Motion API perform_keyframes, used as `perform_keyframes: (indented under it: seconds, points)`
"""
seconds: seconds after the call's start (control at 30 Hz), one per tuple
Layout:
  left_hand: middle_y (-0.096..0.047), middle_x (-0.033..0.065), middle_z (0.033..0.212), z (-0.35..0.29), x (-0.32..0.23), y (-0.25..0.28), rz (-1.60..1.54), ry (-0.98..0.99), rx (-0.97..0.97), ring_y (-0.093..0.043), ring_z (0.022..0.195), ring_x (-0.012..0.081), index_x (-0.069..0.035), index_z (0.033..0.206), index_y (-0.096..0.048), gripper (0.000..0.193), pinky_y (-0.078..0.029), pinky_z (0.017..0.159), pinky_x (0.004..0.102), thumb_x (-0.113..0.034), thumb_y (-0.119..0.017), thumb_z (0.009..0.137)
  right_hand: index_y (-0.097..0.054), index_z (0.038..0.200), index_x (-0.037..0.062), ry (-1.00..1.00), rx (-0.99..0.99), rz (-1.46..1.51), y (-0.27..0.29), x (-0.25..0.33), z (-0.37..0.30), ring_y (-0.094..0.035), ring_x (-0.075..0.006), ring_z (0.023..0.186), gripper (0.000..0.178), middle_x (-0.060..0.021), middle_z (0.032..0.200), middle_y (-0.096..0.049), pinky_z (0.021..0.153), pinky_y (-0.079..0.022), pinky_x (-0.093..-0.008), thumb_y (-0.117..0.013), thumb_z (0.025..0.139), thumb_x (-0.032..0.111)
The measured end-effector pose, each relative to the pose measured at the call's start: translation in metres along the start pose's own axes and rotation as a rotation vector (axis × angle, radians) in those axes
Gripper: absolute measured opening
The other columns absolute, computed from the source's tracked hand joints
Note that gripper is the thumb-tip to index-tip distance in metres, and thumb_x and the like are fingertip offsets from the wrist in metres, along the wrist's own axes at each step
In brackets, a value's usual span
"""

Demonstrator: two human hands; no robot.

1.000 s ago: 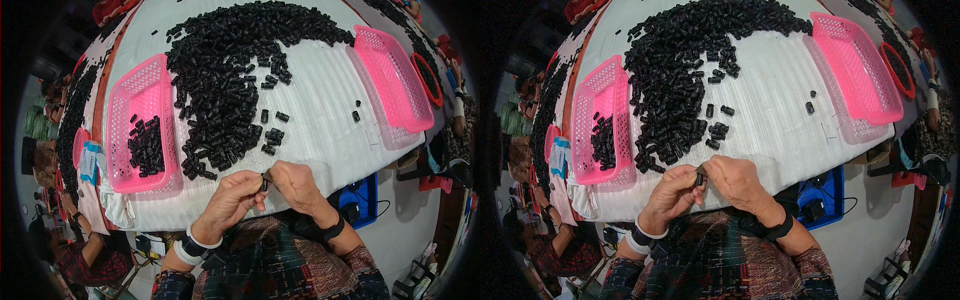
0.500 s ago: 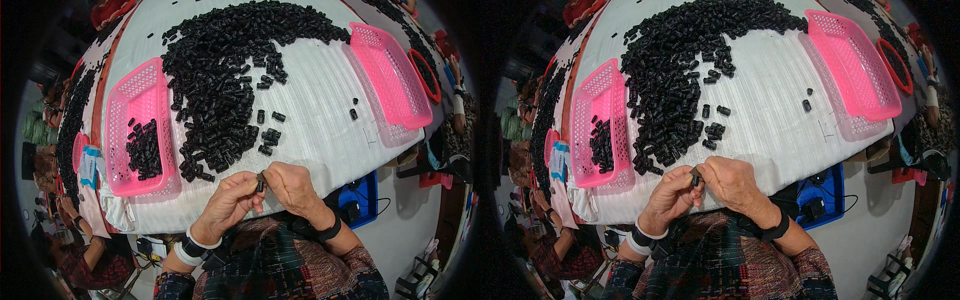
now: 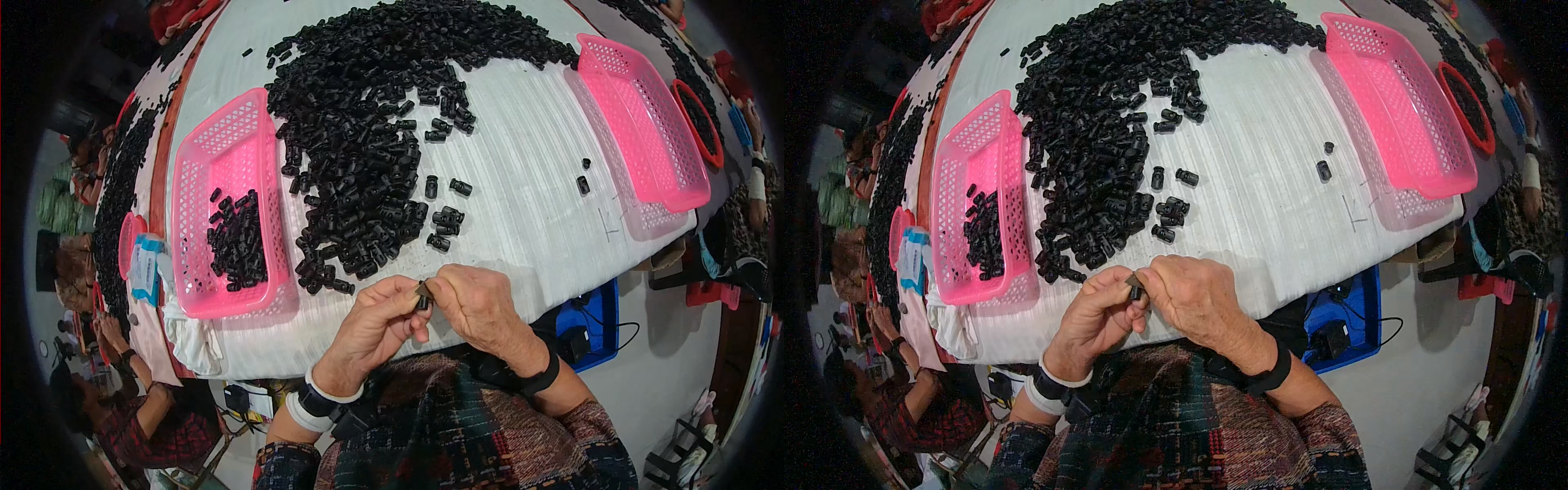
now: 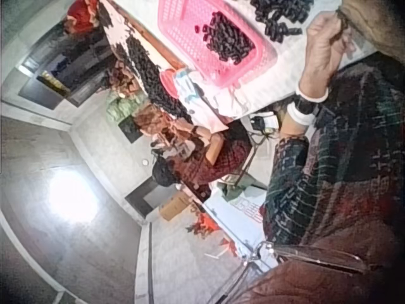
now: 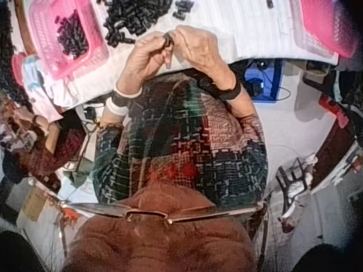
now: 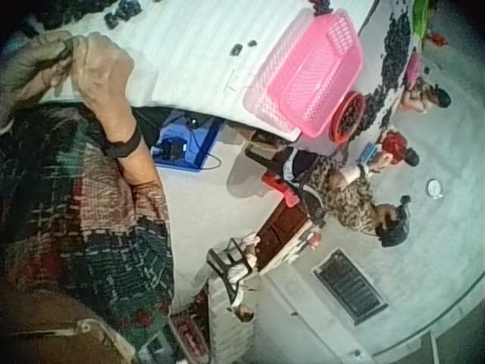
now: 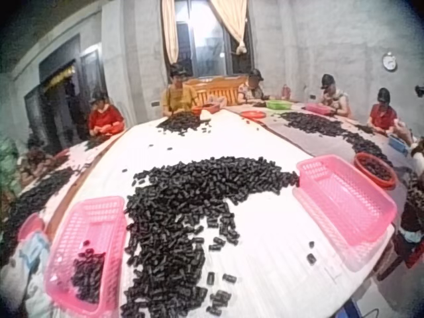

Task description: Manually assembling small black plastic components by hand at a workstation.

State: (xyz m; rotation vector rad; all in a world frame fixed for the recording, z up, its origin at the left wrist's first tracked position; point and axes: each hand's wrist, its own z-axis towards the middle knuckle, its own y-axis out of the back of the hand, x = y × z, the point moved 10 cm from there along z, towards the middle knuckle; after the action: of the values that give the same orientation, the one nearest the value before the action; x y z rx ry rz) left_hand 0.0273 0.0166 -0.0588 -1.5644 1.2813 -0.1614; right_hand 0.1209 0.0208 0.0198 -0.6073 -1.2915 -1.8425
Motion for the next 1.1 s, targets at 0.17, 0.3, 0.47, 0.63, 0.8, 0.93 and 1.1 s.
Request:
perform_keyframes:
  seconds: [0.17, 0.3, 0.47, 0.63, 0.8, 0.93, 1.1]
  points:
    - [-0.059, 0.0091, 0.075, 0.001, 0.0, -0.001, 0.008, -0.01, -0.001, -0.056, 0.06, 0.012, 0.002, 0.092, -0.057, 0.012, -0.052, 0.055, 0.0284, -0.009, -0.054, 0.087, -0.053, 0.069, 0.0043, 0.035, 0.03, 0.006, -0.001, 0.002, -0.002, -0.053, -0.0228, 0.049, 0.021, -0.0084, 0.056, -0.051, 0.043, -0.041, -0.0333, -0.052, 0.086, 0.017]
    - [-0.059, 0.0088, 0.076, 0.002, 0.004, 0.0, 0.012, 0.012, 0.0, -0.057, 0.062, 0.0121, 0.002, 0.091, -0.058, 0.013, -0.052, 0.055, 0.0277, -0.01, -0.054, 0.087, -0.052, 0.072, 0.0024, -0.311, -0.006, 0.409, 0.007, -0.035, -0.012, -0.051, -0.0184, 0.052, 0.024, -0.0085, 0.058, -0.048, 0.046, -0.039, -0.0304, -0.049, 0.089, 0.019]
    - [-0.06, 0.0094, 0.077, -0.003, 0.001, -0.004, -0.011, -0.002, 0.016, -0.058, 0.063, 0.0133, 0.002, 0.09, -0.058, 0.013, -0.052, 0.055, 0.0264, -0.01, -0.054, 0.087, -0.055, 0.078, 0.0018, -0.076, -0.129, 0.401, 0.023, -0.002, -0.013, -0.053, -0.0185, 0.058, 0.021, -0.0099, 0.067, -0.051, 0.049, -0.039, -0.0286, -0.058, 0.083, 0.022]
    - [-0.062, 0.0109, 0.079, -0.006, -0.001, -0.014, -0.022, -0.029, -0.001, -0.06, 0.066, 0.0156, 0.001, 0.093, -0.058, 0.015, -0.051, 0.057, 0.0251, -0.012, -0.053, 0.088, -0.061, 0.097, 0.0024, 0.328, -0.331, -0.072, 0.038, 0.047, -0.024, -0.055, -0.0202, 0.06, 0.037, -0.0074, 0.079, -0.056, 0.05, -0.041, -0.0299, -0.073, 0.064, 0.013]
    - [-0.062, 0.0101, 0.077, -0.011, -0.007, -0.019, 0.012, -0.107, 0.009, -0.06, 0.066, 0.0159, 0.001, 0.094, -0.058, 0.016, -0.05, 0.057, 0.0248, -0.012, -0.052, 0.089, -0.063, 0.093, 0.0006, 0.365, -0.337, -0.144, 0.035, 0.061, -0.025, -0.054, -0.0191, 0.055, 0.034, -0.0068, 0.073, -0.057, 0.048, -0.039, -0.0288, -0.074, 0.062, 0.008]
    - [-0.061, 0.0097, 0.077, -0.015, -0.007, -0.023, 0.005, -0.114, 0.013, -0.059, 0.065, 0.0154, 0.001, 0.095, -0.058, 0.016, -0.05, 0.057, 0.0249, -0.012, -0.052, 0.089, -0.064, 0.091, 0.0007, 0.374, -0.383, -0.132, 0.04, 0.066, -0.03, -0.052, -0.0173, 0.052, 0.031, -0.0054, 0.07, -0.058, 0.047, -0.037, -0.0282, -0.074, 0.062, 0.005]
    - [-0.061, 0.0098, 0.078, -0.019, -0.009, -0.03, 0.035, -0.143, 0.043, -0.059, 0.065, 0.0151, 0.002, 0.094, -0.058, 0.015, -0.05, 0.057, 0.0249, -0.011, -0.052, 0.088, -0.063, 0.088, 0.002, 0.39, -0.41, -0.075, 0.044, 0.068, -0.032, -0.052, -0.0167, 0.051, 0.029, -0.0049, 0.069, -0.058, 0.047, -0.037, -0.0281, -0.074, 0.061, 0.002]
